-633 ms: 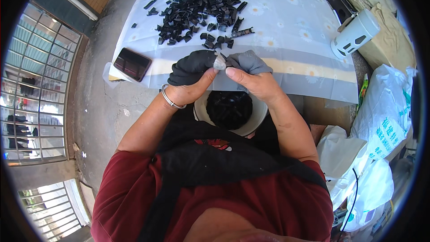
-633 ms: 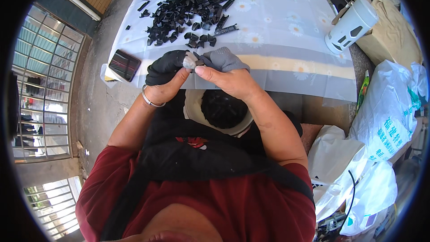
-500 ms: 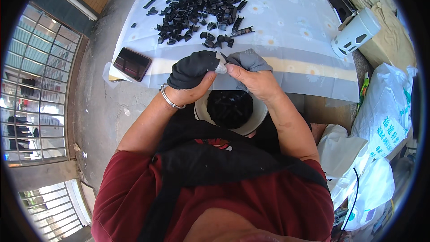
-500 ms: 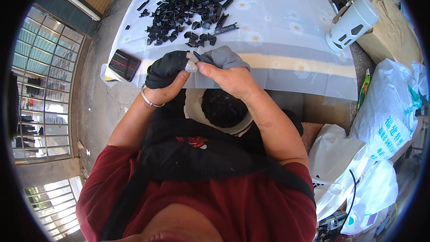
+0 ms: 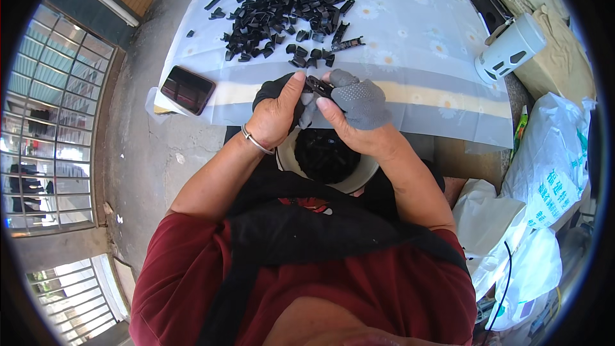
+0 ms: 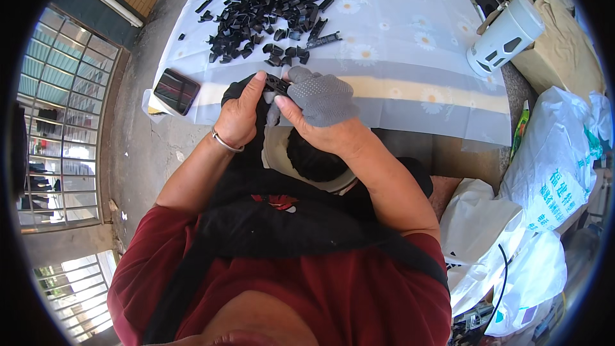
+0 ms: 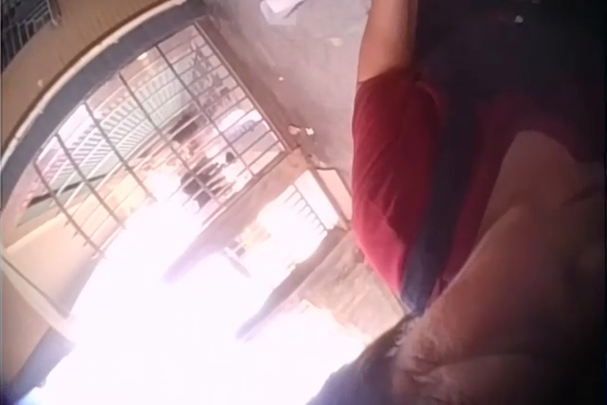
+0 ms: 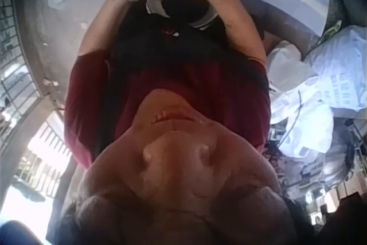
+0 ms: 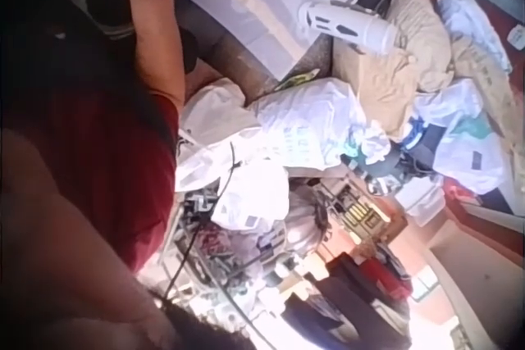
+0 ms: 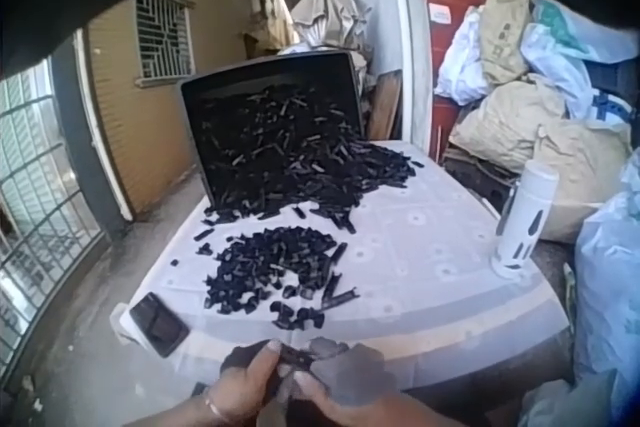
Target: Inspecting and sorting small black plastic components at a workbench.
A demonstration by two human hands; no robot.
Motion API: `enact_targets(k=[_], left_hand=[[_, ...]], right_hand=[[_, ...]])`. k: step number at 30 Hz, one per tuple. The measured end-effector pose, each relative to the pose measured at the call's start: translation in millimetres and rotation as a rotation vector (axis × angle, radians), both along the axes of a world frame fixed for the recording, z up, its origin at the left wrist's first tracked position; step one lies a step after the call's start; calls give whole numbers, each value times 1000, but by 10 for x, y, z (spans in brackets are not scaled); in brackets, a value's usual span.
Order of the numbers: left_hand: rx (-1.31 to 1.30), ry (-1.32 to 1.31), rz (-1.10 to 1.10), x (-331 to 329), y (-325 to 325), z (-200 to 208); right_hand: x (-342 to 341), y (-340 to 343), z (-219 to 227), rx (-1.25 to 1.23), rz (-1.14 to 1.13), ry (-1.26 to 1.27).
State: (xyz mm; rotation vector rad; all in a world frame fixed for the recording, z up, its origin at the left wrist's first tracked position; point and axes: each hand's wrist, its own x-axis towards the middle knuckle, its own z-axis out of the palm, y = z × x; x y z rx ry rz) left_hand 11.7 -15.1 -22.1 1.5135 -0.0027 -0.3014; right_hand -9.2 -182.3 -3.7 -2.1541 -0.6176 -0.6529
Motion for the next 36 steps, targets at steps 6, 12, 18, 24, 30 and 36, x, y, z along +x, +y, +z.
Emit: enact_targets(k=[6, 12, 18, 24, 30, 36], left_hand=[[169, -173, -135, 40, 100, 190], [427, -406, -221, 18, 94, 325], [691, -587, -246, -86, 17, 259], [723, -532, -258, -88, 165, 244], [1248, -746, -60, 385, 252, 136], [1254, -823, -50, 622, 60, -52]], right_hand=[[-57, -132, -30, -140, 8, -28], [-112, -127, 67, -317, -14, -74], [-179, 125, -8, -584, -113, 55], [2, -29, -13, -305, 227, 266], [602, -279, -12, -608, -425, 135], [792, -338, -274, -636, -353, -135]])
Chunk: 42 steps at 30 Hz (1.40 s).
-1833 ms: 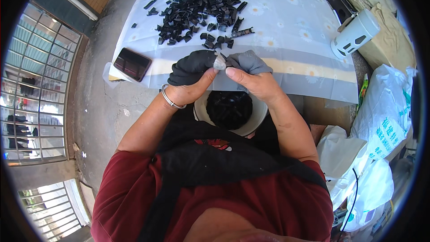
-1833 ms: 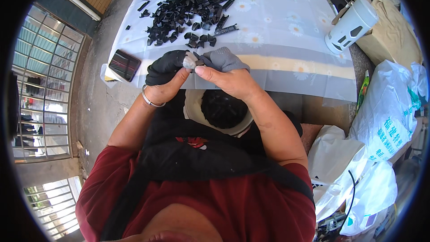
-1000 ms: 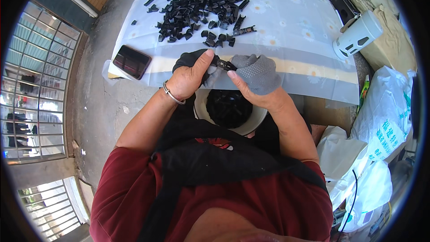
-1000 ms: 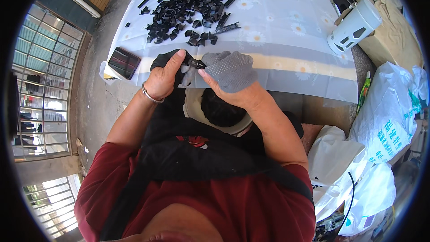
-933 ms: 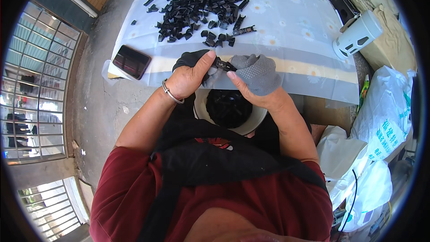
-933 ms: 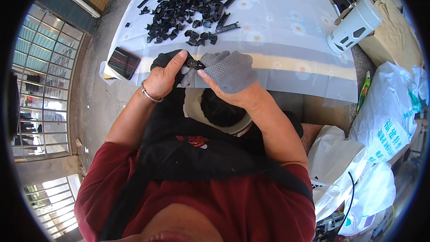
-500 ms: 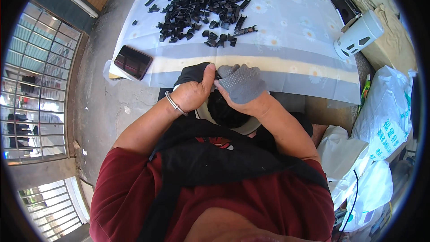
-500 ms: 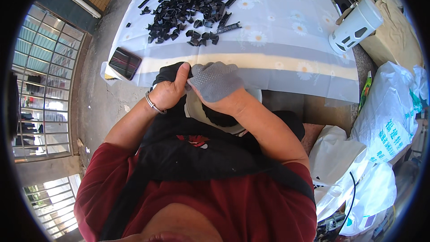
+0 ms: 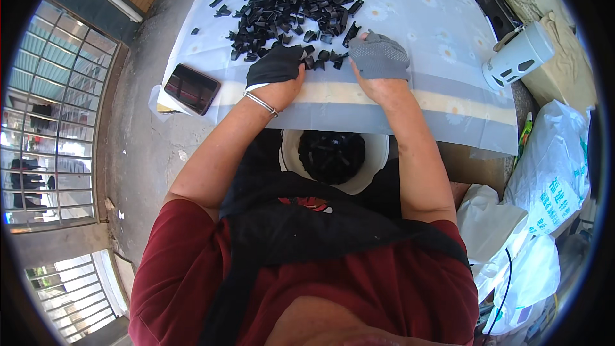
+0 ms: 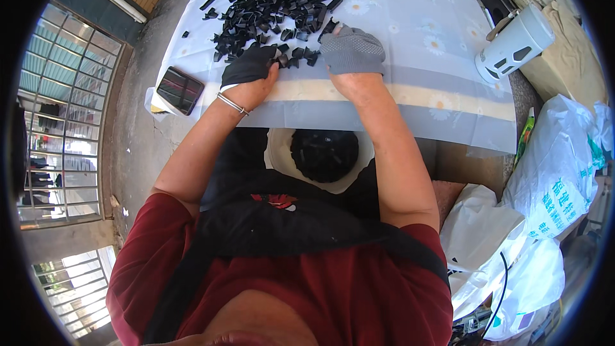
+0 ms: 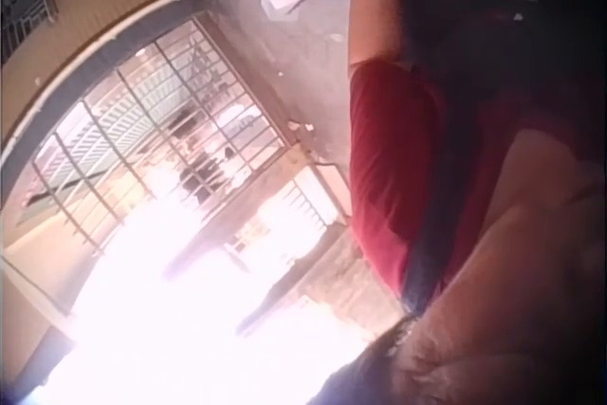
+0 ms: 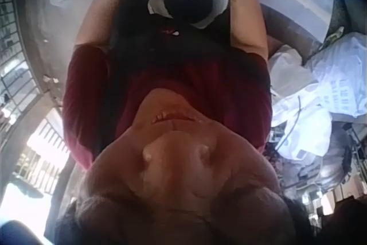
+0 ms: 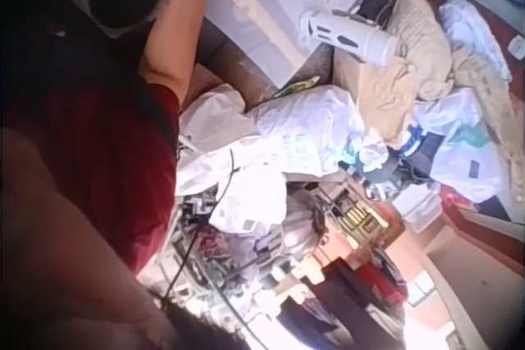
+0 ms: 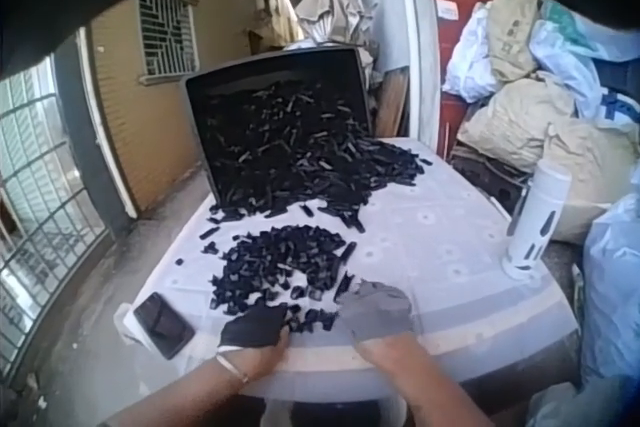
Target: Inspecting and sorting small black plastic components at a workbench.
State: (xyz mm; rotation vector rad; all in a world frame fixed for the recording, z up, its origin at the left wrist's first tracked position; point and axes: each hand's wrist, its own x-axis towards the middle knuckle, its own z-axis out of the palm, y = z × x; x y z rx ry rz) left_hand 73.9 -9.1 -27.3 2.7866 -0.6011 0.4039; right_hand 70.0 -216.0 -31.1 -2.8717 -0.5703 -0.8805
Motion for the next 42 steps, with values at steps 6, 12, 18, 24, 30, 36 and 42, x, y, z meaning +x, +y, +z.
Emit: enact_targets(k=[6, 12, 18, 24, 30, 36, 42], left_hand=[[-11, -95, -1, -18, -55, -37], [-24, -71, -31, 52, -56, -68], [19, -240, 94, 133, 207, -54], [-233, -151, -115, -114, 55, 106], [-297, -134, -199, -348, -94, 136], [-630, 274, -123, -427, -167, 129], [-941, 574, -174, -479, -129, 182]], right_hand=[[-257, 52, 20, 170, 4, 76], [-386, 36, 120, 840, 85, 447], [-479, 73, 65, 567, 247, 325], [-482, 231, 72, 575, 188, 335], [-490, 340, 128, 689, 324, 425], [-535, 384, 65, 806, 296, 410], [-570, 357, 122, 891, 326, 431]])
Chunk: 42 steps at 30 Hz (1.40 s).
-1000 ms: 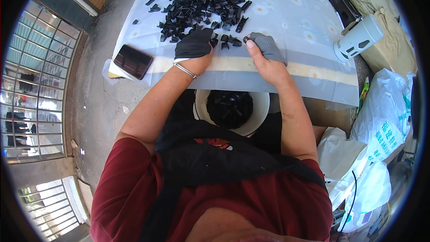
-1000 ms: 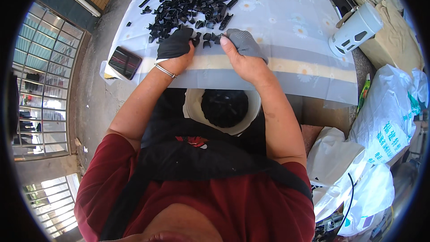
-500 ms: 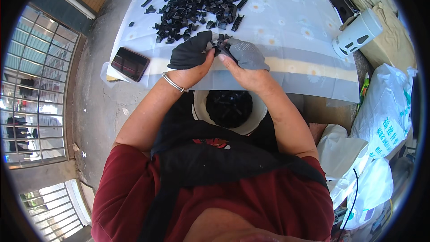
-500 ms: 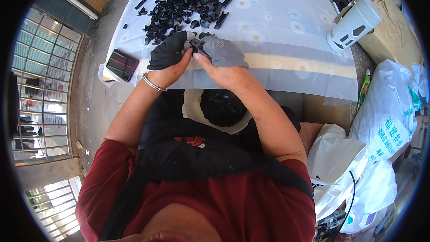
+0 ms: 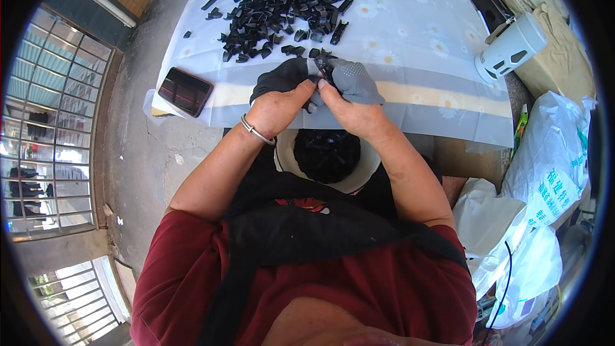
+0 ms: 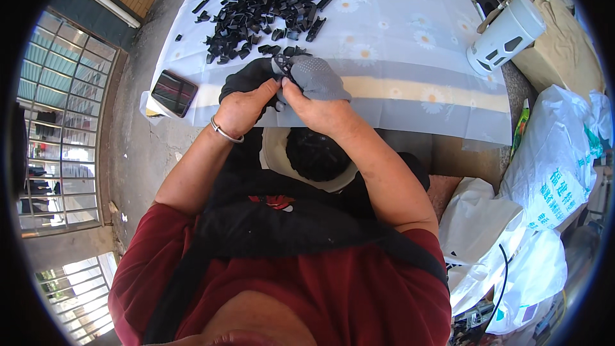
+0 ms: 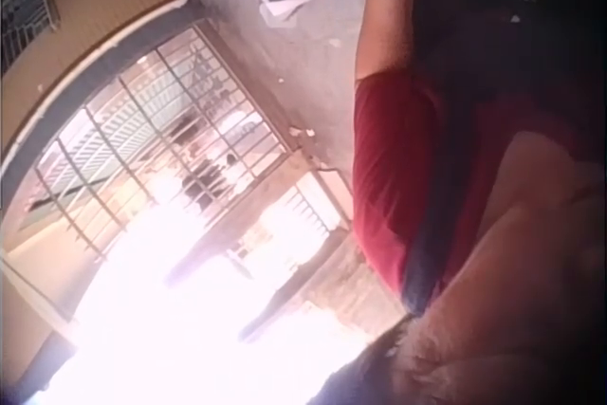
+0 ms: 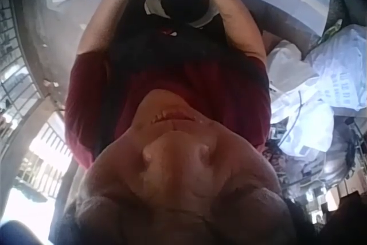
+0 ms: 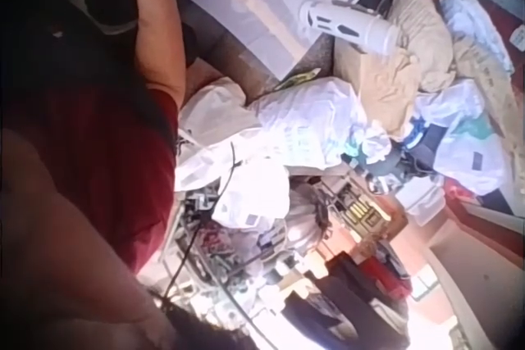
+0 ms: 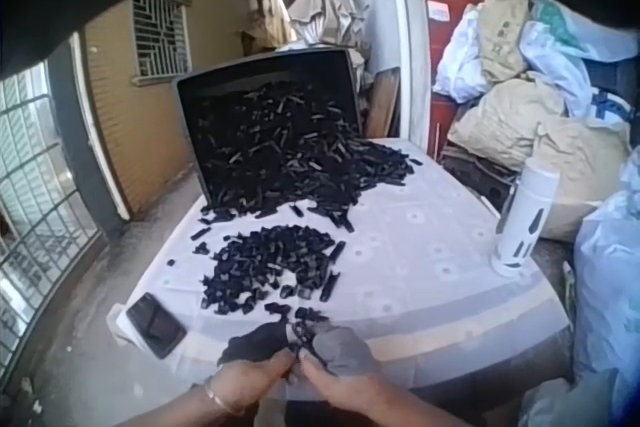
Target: Inspecting and sorting small black plastic components at a workbench.
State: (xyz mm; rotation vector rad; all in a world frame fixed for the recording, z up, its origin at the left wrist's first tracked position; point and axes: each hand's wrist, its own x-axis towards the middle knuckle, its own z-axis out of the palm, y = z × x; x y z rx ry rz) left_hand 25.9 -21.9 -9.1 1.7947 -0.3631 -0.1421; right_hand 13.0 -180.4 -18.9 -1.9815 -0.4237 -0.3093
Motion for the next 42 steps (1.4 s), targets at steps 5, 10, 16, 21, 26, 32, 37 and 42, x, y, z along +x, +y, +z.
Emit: enact_targets(k=[5, 10, 16, 21, 26, 32, 37, 42], left_hand=[[50, 334, -87, 67, 218, 7], [-167, 402, -178, -42, 259, -65], [-207, 477, -64, -133, 262, -193], [-251, 224, 26, -175, 102, -67], [-249, 179, 105, -123, 131, -46], [37, 16, 122, -144, 162, 44], [68, -183, 56, -162, 154, 96], [75, -282, 27, -171, 136, 150]], right_hand=[[-6, -63, -13, -213, 84, -355], [-139, -27, 24, -468, 42, -351], [-138, 30, 42, -366, 72, -310], [-154, 51, 79, -212, 26, -310], [-190, -75, 136, -446, 68, -159], [-196, -10, 56, 15, 74, -196], [-208, -43, 143, 36, 195, 91], [-250, 3, 139, 45, 153, 99]])
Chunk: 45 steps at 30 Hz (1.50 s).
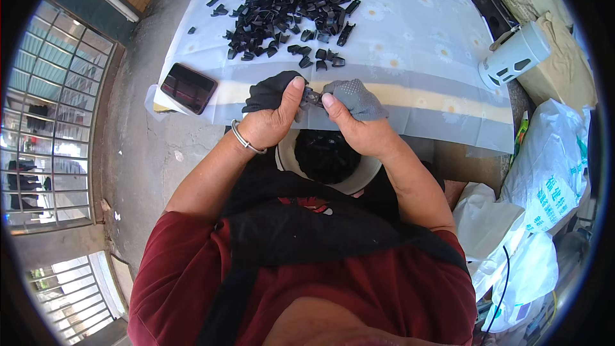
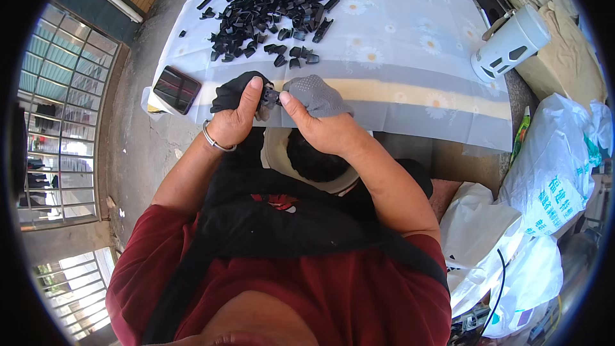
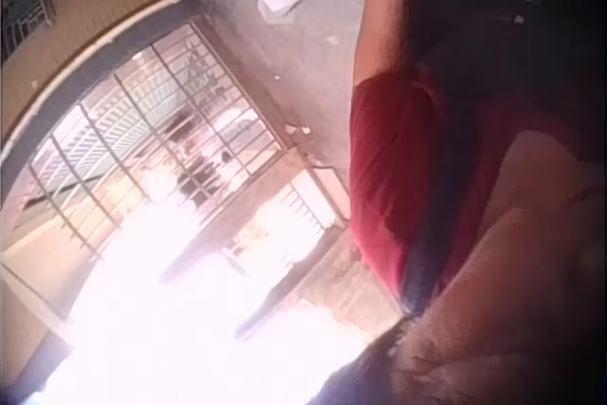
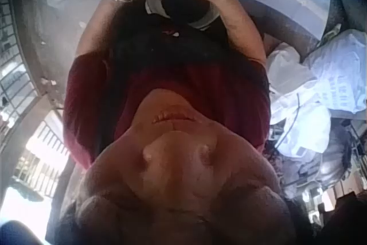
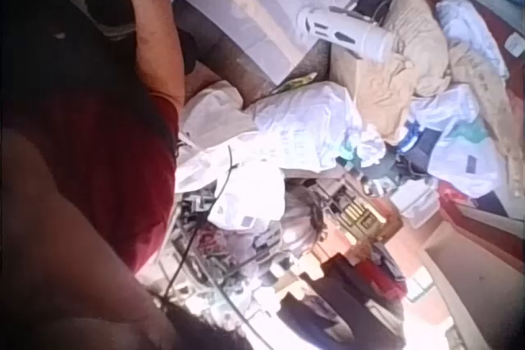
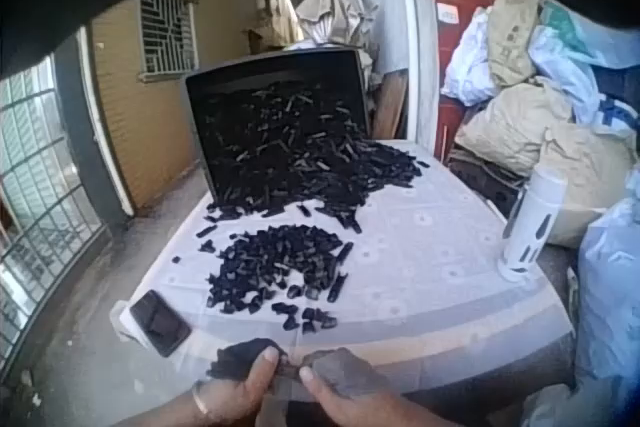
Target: Inspecting and sorting small black plastic components at a workbench.
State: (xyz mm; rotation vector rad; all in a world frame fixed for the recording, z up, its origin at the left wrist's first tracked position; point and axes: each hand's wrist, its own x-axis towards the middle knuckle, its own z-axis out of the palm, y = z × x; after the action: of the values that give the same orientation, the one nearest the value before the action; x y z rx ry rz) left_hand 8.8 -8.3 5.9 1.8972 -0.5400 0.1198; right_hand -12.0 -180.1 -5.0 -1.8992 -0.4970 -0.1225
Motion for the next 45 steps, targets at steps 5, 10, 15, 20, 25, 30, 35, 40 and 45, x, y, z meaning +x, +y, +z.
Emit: enact_targets(k=[5, 10, 15, 20, 25, 30, 35, 40, 45], left_hand=[[180, -25, 10, -24, -41, 11], [272, -164, 30, -68, -65, 24], [80, 190, 19, -99, -59, 156], [99, 263, 122, -31, 5, 58], [94, 73, 145, -28, -91, -85], [287, -89, 112, -80, -74, -125], [699, 24, -102, 31, 155, -66], [766, -258, 176, 260, 128, -53], [741, -289, 191, 654, -43, -242]], right_hand=[[-38, 138, -89, 69, -60, -133], [-63, 194, -147, 170, -69, -133], [-22, 109, -6, 96, -16, -8], [-67, 44, 44, -684, -273, -642], [-90, 102, 17, -766, -248, -552], [-57, 114, -35, -756, -228, -633], [3, -51, 39, -611, 43, -268], [650, -294, 101, -952, -361, -197], [1140, -353, -103, -1002, -406, -474]])
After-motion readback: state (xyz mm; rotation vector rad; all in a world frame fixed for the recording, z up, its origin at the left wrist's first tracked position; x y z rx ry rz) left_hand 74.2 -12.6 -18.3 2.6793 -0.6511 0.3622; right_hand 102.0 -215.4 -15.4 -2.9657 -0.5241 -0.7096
